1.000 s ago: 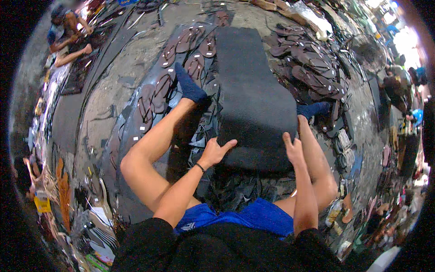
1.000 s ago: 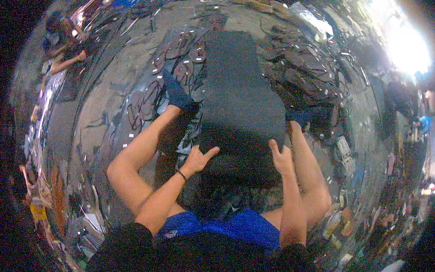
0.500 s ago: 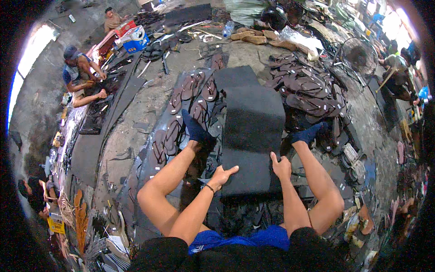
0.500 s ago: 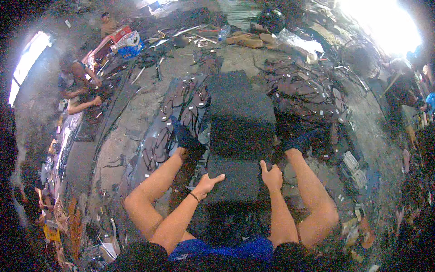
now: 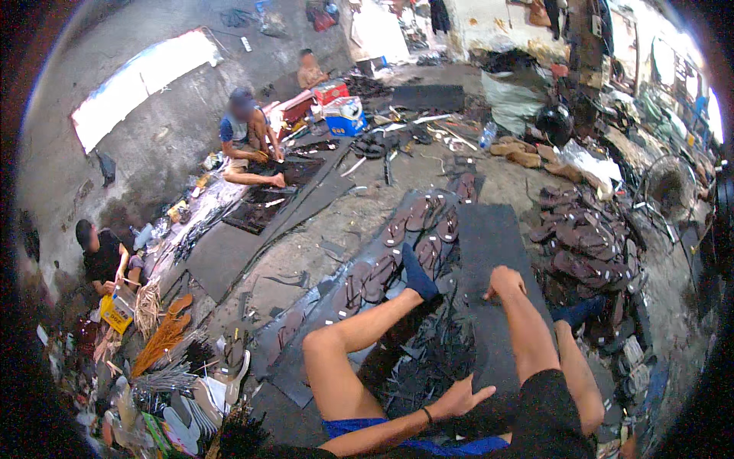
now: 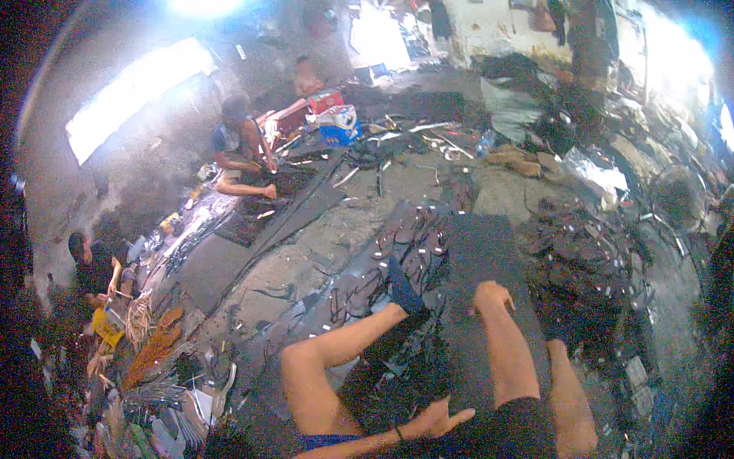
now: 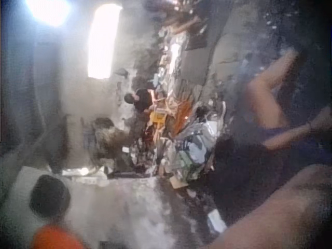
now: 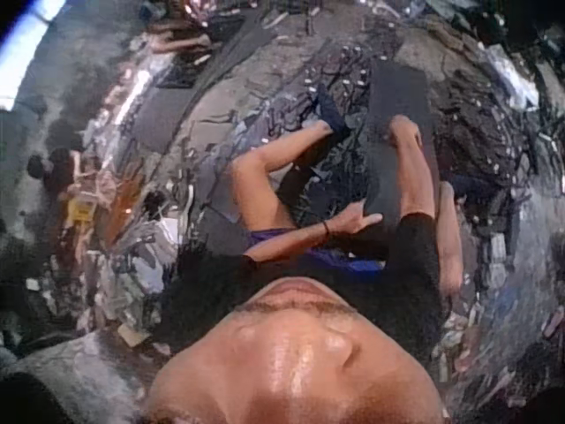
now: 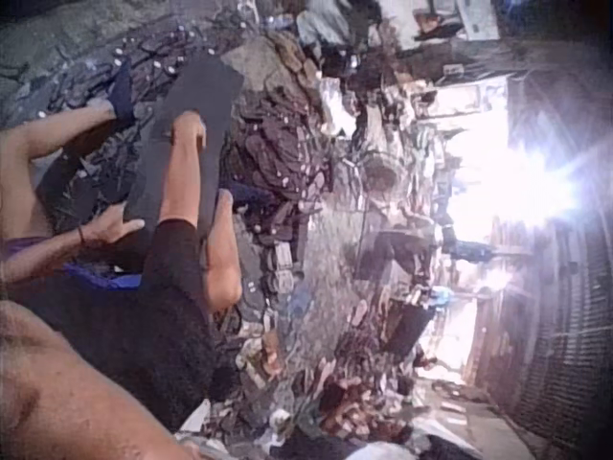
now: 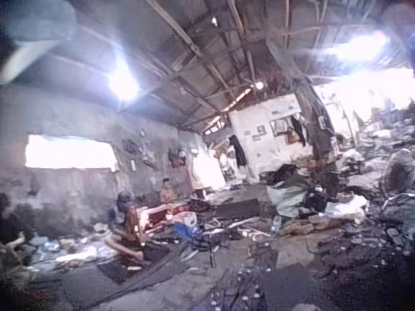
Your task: The person sits on the floor and uses a knife to trim the edges of brown sandals. They repeatedly pick up sandals, scrape the soles and edges with the blade, and place them back on the floor among many others.
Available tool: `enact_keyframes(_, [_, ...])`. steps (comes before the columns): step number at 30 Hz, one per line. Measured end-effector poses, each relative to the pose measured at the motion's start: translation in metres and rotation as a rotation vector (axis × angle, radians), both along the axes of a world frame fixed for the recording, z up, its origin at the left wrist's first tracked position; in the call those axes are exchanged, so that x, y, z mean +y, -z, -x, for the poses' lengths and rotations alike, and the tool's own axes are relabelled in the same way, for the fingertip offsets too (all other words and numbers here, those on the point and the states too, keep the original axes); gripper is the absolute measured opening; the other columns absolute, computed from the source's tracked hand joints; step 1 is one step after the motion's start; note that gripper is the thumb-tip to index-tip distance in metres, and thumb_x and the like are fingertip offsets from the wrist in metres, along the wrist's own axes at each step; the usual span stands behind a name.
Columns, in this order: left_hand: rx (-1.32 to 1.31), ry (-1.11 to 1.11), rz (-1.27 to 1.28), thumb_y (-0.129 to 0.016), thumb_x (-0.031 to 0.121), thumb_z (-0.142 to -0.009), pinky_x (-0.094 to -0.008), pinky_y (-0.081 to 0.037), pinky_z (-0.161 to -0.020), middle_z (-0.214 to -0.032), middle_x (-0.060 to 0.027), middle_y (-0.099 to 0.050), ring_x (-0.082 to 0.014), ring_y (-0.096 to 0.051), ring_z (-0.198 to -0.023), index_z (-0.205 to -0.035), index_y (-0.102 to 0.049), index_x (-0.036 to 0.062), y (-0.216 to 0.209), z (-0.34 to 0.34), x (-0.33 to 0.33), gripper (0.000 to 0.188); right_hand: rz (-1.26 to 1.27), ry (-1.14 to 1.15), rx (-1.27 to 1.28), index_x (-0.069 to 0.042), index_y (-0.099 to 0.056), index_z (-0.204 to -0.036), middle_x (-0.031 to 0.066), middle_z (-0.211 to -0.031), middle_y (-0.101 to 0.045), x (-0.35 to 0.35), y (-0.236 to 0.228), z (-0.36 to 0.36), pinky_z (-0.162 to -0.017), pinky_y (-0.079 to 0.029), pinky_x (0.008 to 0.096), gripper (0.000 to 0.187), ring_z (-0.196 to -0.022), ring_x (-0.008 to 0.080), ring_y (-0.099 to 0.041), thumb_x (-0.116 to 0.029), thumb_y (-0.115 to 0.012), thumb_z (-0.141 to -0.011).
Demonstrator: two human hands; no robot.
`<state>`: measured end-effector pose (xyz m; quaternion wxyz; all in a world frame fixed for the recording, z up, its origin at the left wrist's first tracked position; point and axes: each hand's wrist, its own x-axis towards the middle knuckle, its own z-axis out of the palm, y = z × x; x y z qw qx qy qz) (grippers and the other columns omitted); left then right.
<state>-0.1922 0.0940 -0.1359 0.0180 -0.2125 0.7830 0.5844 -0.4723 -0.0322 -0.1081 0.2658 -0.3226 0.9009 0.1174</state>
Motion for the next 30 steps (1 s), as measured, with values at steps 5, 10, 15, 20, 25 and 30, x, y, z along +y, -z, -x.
enact_keyframes(5, [0.129,-0.06,0.019,-0.058,0.044,-0.089,-0.0428,-0.042,-0.097,-0.122,-0.0284,-0.056,-0.0414,-0.053,-0.115,-0.14,-0.032,-0.0015,0.042,-0.016,0.015,0.073,0.263,0.02,-0.093,-0.007,-0.056,-0.125,0.0146,-0.128,-0.055,-0.021,0.016,-0.08,-0.084,-0.046,0.068,0.071,-0.115,0.0385,-0.055,-0.039,-0.08,-0.067])
enact_keyframes(10, [0.025,0.272,0.2,-0.062,0.051,-0.083,-0.044,-0.046,-0.092,-0.116,-0.0287,-0.058,-0.043,-0.057,-0.107,-0.138,-0.036,-0.0031,0.041,-0.044,0.019,0.082,0.266,-0.063,0.038,-0.005,-0.062,-0.114,0.0155,-0.114,-0.062,-0.005,0.022,-0.055,-0.083,-0.05,0.0601,0.051,-0.107,0.0375,-0.06,-0.029,-0.075,-0.07])
enact_keyframes(15, [-0.273,0.36,0.367,-0.061,0.051,-0.082,-0.0497,-0.05,-0.066,-0.077,-0.0242,-0.064,-0.0436,-0.062,-0.073,-0.088,-0.069,0.0027,-0.005,-0.032,-0.018,0.049,0.786,-0.042,0.406,-0.002,-0.064,-0.092,0.0204,-0.099,-0.065,0.009,-0.016,0.008,-0.08,-0.053,0.0444,0.03,-0.095,0.0371,-0.064,-0.022,-0.068,-0.07])
enact_keyframes(20, [0.138,0.289,0.798,-0.07,0.021,-0.072,-0.0451,-0.049,-0.064,-0.085,-0.013,-0.066,-0.0348,-0.063,-0.077,-0.085,-0.066,0.0102,-0.08,0.018,-0.121,0.018,0.794,0.407,0.456,-0.002,-0.07,-0.09,0.0204,-0.097,-0.068,0.12,-0.111,0.147,-0.08,-0.053,0.0412,0.031,-0.092,0.0344,-0.066,-0.021,-0.06,-0.068])
enact_keyframes(25, [0.501,0.103,1.559,-0.056,0.008,-0.077,-0.0383,-0.05,-0.084,-0.1,-0.0052,-0.068,-0.0239,-0.065,-0.093,-0.104,-0.067,0.0123,-0.162,0.095,-0.17,0.03,1.541,1.02,0.245,-0.007,-0.071,-0.098,0.0102,-0.089,-0.069,0.245,-0.074,0.159,-0.078,-0.049,0.0325,0.031,-0.082,0.0193,-0.063,-0.02,-0.071,-0.07])
enact_keyframes(30, [0.508,0.151,1.69,-0.054,0.01,-0.08,-0.0415,-0.041,-0.099,-0.116,-0.0036,-0.064,-0.0199,-0.056,-0.111,-0.108,-0.067,0.0093,-0.102,0.122,-0.114,0.03,1.471,1.368,0.062,0.004,-0.054,-0.124,0.015,-0.102,-0.066,0.301,0.01,0.104,-0.069,-0.051,0.0312,0.05,-0.086,0.0196,-0.063,-0.015,-0.07,-0.081])
